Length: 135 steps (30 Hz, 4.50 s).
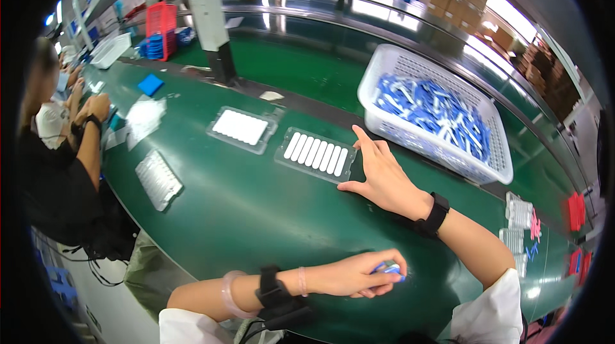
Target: Sorting and arranging manufactured plastic components into clear trays on an industrial conveyor workbench.
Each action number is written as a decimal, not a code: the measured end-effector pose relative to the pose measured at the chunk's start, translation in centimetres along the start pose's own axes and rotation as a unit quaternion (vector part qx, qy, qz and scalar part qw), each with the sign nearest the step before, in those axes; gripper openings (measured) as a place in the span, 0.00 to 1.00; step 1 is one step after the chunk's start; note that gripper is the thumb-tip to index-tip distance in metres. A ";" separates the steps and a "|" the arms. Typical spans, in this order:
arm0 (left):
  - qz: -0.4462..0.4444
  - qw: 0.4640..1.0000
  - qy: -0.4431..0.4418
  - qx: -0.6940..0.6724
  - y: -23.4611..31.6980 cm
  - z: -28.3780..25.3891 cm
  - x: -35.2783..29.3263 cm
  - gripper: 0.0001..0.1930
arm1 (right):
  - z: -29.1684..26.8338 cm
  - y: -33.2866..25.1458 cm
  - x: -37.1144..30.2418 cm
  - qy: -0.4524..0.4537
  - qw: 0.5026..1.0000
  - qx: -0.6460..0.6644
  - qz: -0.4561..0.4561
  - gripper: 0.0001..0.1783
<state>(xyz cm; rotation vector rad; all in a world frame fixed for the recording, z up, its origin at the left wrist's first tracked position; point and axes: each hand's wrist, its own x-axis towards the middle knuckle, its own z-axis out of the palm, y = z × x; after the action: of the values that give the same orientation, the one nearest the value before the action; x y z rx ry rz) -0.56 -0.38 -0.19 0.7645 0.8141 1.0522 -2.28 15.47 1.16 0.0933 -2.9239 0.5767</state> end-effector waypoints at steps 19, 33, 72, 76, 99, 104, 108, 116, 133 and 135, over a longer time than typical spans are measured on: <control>0.052 0.976 -0.141 0.160 -6.8 -2.0 2.6 0.08 | 13.5 -24.4 11.1 -0.001 0.986 -0.070 -0.151 0.45; -0.063 0.983 -0.149 0.092 0.0 -1.1 -0.8 0.10 | 3.5 -7.1 2.4 -0.034 0.969 0.044 -0.242 0.46; 0.145 0.926 0.340 -0.075 2.2 -1.4 -0.1 0.09 | -3.2 3.2 -6.4 -0.064 0.983 0.142 0.094 0.20; 0.138 0.929 0.342 -0.047 2.1 -1.3 -0.1 0.08 | -3.9 2.0 -6.7 -0.077 0.903 0.400 0.136 0.25; 0.128 0.942 0.294 -0.098 2.2 -1.4 -0.2 0.11 | -4.8 1.5 -7.2 -0.055 0.975 0.193 0.093 0.19; 0.138 0.946 0.283 -0.079 2.2 -1.3 -0.2 0.09 | -4.4 1.3 -7.4 -0.078 0.807 0.561 0.169 0.09; 0.139 0.944 0.282 -0.094 2.3 -1.4 -0.3 0.10 | -6.5 2.1 -6.6 -0.011 0.790 0.548 0.275 0.06; 0.132 0.947 0.271 -0.113 2.0 -1.3 0.0 0.11 | -5.6 4.7 -7.0 -0.095 0.923 0.244 0.282 0.14; 0.084 0.966 0.243 -0.015 2.5 -1.1 -0.3 0.15 | -4.0 0.6 -8.5 -0.017 0.832 0.543 0.112 0.09; 0.088 0.962 0.254 -0.043 2.3 -1.0 -0.3 0.14 | -4.6 1.1 -8.7 -0.021 0.822 0.551 0.143 0.08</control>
<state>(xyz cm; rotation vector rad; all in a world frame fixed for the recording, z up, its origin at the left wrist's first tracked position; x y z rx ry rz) -2.46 0.23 1.36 0.5002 1.1416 1.4650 6.82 18.54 3.47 -0.2070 -2.2101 2.2225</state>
